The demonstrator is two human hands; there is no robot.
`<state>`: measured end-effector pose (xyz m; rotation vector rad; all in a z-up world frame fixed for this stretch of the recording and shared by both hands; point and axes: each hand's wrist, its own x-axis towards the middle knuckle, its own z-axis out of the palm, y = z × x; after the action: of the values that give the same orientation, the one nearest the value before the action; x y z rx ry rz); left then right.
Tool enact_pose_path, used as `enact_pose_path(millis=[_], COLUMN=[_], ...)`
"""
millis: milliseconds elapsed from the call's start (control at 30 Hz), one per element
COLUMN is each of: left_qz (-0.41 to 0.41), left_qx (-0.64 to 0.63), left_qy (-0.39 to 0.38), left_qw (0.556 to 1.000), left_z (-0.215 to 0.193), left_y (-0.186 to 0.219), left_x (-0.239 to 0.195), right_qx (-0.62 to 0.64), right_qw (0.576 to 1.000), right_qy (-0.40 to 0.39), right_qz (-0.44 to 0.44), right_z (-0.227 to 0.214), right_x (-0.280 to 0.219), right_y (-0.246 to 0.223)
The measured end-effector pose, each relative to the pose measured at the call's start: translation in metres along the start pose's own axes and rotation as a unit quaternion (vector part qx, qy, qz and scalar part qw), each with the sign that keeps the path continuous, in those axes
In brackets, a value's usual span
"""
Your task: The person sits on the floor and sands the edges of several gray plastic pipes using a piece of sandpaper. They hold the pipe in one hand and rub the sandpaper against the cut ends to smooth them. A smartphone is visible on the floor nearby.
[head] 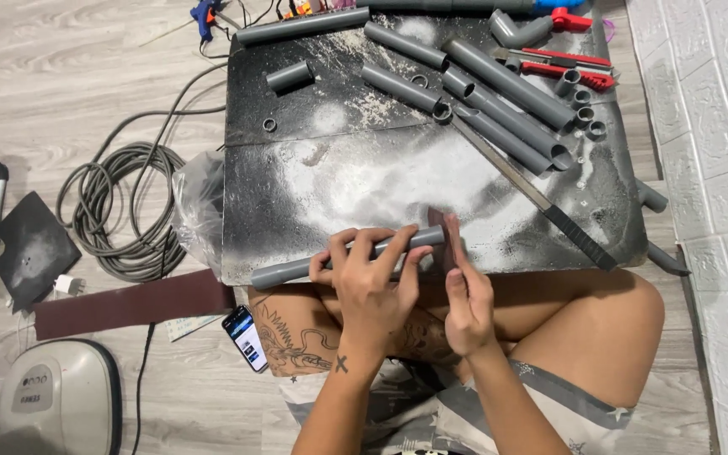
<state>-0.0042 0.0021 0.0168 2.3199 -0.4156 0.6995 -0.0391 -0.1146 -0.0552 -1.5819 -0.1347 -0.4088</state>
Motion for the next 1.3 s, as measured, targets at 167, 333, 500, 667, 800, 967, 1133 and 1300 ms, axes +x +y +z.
enact_pose_path(millis=[167, 333, 500, 667, 800, 967, 1133, 1300], left_qz=[0.011, 0.017, 0.018, 0.023, 0.019, 0.023, 0.058, 0.161], left_qx=[-0.003, 0.004, -0.001, -0.003, -0.021, 0.002, 0.044, 0.143], left_qy=[0.007, 0.02, 0.035, 0.025, 0.02, 0.02, -0.016, 0.024], left_qw=[1.0, 1.0, 0.999, 0.999, 0.999, 1.0, 0.997, 0.976], left_z=[0.002, 0.006, 0.008, 0.015, 0.009, 0.017, 0.013, 0.021], left_y=[0.001, 0.002, -0.001, -0.005, 0.002, -0.007, -0.01, -0.049], left_x=[0.003, 0.001, 0.004, -0.002, -0.002, -0.004, 0.026, 0.104], right_qx=[-0.016, -0.024, -0.021, -0.018, -0.037, -0.033, 0.014, -0.089], right_qw=[1.0, 1.0, 1.0, 0.999, 0.998, 0.998, 0.997, 0.988], right_qy=[0.008, 0.017, 0.008, 0.016, 0.011, 0.016, -0.006, -0.055], right_qz=[-0.001, -0.011, -0.013, -0.028, -0.052, -0.044, -0.08, -0.111], right_z=[-0.002, -0.002, 0.0, -0.002, -0.006, -0.005, -0.027, -0.03], right_x=[0.004, 0.003, 0.003, 0.005, 0.009, 0.013, 0.061, 0.15], right_y=[-0.007, -0.015, -0.022, -0.017, -0.009, -0.023, -0.039, -0.075])
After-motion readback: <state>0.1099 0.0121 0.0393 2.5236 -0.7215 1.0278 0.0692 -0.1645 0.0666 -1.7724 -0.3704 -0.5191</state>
